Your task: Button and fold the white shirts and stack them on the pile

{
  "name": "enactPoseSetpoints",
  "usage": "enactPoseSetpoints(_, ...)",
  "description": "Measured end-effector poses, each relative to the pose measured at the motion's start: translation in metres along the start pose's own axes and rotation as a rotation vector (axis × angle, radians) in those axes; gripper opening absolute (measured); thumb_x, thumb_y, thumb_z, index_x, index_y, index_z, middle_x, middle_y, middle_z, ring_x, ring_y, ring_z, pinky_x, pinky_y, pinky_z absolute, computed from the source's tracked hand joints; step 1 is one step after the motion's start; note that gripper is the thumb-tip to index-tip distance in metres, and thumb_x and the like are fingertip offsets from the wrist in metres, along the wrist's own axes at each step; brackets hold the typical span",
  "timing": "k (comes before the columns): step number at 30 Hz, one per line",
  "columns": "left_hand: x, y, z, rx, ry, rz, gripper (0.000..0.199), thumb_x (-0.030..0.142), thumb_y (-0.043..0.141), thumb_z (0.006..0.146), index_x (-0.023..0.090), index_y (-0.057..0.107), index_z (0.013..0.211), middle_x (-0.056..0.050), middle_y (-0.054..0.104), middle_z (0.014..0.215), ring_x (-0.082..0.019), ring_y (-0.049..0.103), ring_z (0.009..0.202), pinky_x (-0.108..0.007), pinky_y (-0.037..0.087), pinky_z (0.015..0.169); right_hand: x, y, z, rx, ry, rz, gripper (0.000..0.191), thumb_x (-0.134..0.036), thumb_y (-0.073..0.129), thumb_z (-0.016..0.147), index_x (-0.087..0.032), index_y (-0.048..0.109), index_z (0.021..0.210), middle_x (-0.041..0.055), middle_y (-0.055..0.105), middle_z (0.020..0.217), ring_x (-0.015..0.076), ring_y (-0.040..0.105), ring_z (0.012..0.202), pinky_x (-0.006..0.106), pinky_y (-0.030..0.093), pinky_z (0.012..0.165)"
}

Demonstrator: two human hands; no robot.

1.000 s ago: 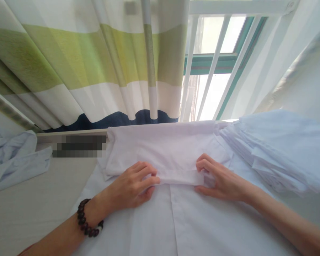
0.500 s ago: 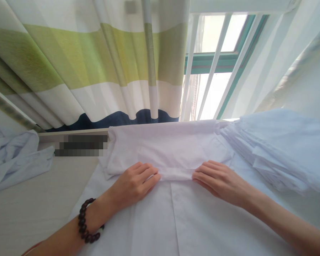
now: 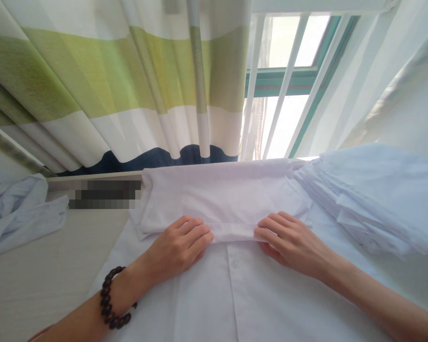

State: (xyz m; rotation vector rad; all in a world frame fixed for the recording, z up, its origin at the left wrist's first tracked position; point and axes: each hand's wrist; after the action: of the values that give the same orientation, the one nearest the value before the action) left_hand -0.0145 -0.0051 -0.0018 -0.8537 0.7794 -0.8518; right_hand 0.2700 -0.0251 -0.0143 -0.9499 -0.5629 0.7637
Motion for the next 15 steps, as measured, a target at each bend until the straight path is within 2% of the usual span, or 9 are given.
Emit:
enactPoseSetpoints(4, 0.0042, -0.0007, 0.0015, -0.010, -0.010, 0.014, 0.018, 0.006, 0.044, 0.091, 0.015, 0.057, 0.099, -0.006, 0.065, 0.095, -0.020, 0.058, 0.089, -0.036, 0.048, 0.079, -0.0003, 0.0006, -0.0008, 0.018, 0.018, -0.053, 0.019, -0.008, 0.044, 0.090, -0.017, 0.059, 0.085, 0.0041, 0.061, 0.072, 0.0168, 0.050, 0.067, 0.031, 0.036, 0.063)
enactPoseSetpoints(7, 0.0080, -0.0011, 0.0033, -0.031, -0.014, 0.043, 0.022, 0.005, 0.041, 0.094, 0.015, 0.057, 0.105, -0.007, 0.064, 0.096, -0.019, 0.058, 0.088, -0.036, 0.048, 0.079, 0.0006, 0.0013, -0.0025, 0.023, 0.016, -0.080, 0.019, -0.006, 0.045, 0.090, -0.015, 0.061, 0.087, 0.0049, 0.062, 0.072, 0.0179, 0.051, 0.070, 0.032, 0.036, 0.065)
enactPoseSetpoints(15, 0.0102, -0.0027, 0.0011, -0.087, -0.013, 0.058, 0.023, 0.007, 0.038, 0.095, 0.014, 0.059, 0.100, -0.006, 0.063, 0.084, -0.018, 0.057, 0.074, -0.033, 0.049, 0.067, 0.0028, 0.0044, -0.0041, 0.005, 0.015, -0.078, 0.022, -0.002, 0.044, 0.088, -0.014, 0.063, 0.088, 0.0058, 0.064, 0.075, 0.0201, 0.053, 0.077, 0.034, 0.036, 0.071)
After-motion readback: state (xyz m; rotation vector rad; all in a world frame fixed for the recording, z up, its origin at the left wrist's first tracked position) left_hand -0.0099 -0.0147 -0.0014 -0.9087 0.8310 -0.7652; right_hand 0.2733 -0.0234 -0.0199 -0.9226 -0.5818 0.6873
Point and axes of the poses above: each hand's wrist, its own z-axis towards the middle knuckle, its own y-axis out of the palm, x = y × z
